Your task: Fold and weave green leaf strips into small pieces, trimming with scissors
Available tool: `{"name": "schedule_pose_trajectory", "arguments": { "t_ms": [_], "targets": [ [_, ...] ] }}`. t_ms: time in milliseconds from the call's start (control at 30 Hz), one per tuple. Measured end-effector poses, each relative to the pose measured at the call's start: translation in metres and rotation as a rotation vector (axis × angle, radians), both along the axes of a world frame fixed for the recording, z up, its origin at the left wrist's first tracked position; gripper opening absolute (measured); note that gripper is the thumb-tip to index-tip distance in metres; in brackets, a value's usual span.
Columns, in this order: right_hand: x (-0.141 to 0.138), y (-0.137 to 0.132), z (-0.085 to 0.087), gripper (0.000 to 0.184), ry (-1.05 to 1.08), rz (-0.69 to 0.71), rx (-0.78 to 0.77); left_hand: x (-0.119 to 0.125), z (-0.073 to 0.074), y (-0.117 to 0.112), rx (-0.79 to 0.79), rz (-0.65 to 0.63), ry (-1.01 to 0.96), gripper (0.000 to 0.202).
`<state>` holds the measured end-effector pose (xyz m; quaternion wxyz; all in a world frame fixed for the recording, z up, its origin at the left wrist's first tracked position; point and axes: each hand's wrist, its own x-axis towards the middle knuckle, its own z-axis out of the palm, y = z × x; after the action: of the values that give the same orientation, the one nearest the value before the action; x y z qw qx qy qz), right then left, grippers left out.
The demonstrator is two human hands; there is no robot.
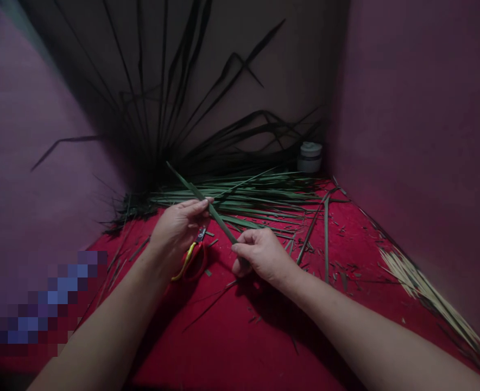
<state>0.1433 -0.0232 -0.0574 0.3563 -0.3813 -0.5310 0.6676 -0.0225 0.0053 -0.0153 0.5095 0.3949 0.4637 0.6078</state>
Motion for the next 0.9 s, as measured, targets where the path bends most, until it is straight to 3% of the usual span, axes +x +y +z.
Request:
{"name": "schedule_pose_trajectory", "arguments": {
  "t_ms": [233,567,767,900],
  "targets": [
    [0.001,-0.001,-0.002,0.018,0.046,0.051,-0.037,-0.009,0.0,0.004,0.003,0.006,-0.015,0.019],
    [0.007,0.008,-0.009,0.019,0.325,0.084,-0.179,0.024,-0.019,-0.011,-0.081,-0.228,-0.049,0.013],
    [0.006,0.006,-0.005,0.019,0.257,0.026,-0.146,0.025,-0.023,-0.012,-0.164,-0.328,-0.032,0.021],
    [0.005,0.004,-0.001,0.016,0.151,-0.045,-0.053,0.025,-0.019,-0.014,-0.135,-0.329,0.055,0.021]
  ]
}}
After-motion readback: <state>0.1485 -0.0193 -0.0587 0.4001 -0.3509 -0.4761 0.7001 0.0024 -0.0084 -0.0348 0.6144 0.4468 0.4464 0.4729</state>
